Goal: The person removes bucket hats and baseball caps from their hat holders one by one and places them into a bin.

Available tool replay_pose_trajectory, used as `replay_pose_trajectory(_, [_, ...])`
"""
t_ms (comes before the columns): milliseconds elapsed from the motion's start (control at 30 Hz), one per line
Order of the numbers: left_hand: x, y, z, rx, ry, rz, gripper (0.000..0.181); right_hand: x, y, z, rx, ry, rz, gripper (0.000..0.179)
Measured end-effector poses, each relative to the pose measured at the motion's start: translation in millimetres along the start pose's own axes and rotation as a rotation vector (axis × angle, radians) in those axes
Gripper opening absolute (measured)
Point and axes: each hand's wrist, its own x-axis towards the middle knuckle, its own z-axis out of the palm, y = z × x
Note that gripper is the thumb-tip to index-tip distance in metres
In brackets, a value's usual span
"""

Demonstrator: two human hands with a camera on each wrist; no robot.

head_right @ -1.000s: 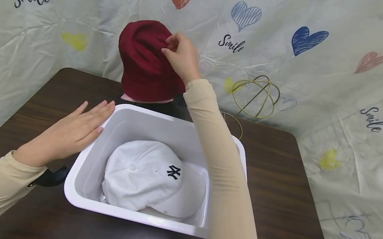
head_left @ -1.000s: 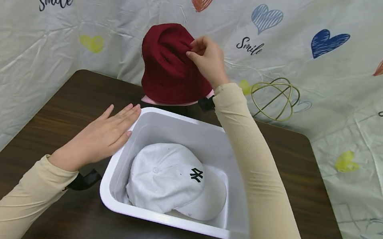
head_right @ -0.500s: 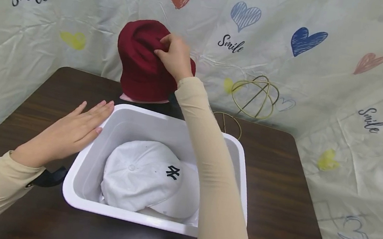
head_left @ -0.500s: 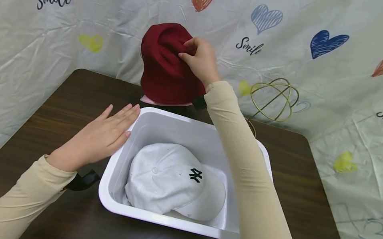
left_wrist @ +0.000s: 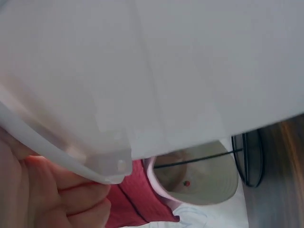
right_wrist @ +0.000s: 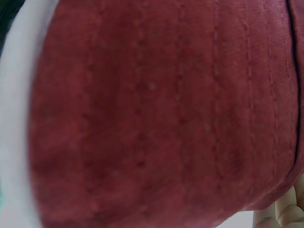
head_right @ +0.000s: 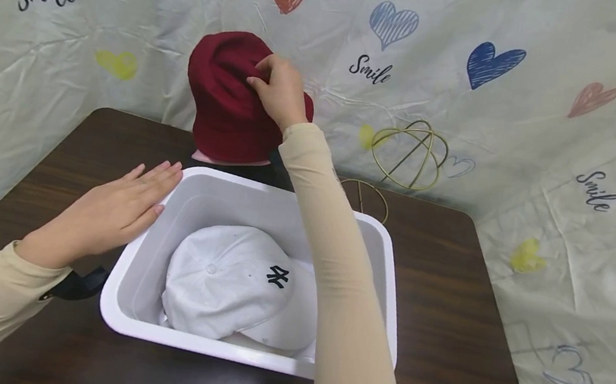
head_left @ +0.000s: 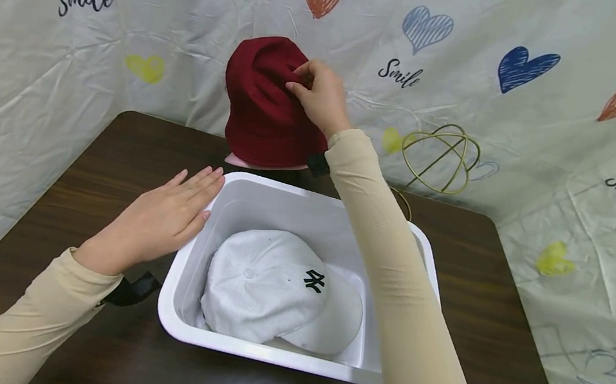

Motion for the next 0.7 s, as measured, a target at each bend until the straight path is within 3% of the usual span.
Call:
replay_pose_trajectory(400, [-5.9,4.0,-3.4,-0.11,-0.038,-0.047,0.057,-0.3,0.6,1.8,-0.016,0.035,-0.013,0.022])
replay_pose_trajectory(700, [-7.7,5.0,0.4,-0.067,0.007,-0.026,0.058,-0.2,3.1,1.3,0.009,0.075,0.007,0.021])
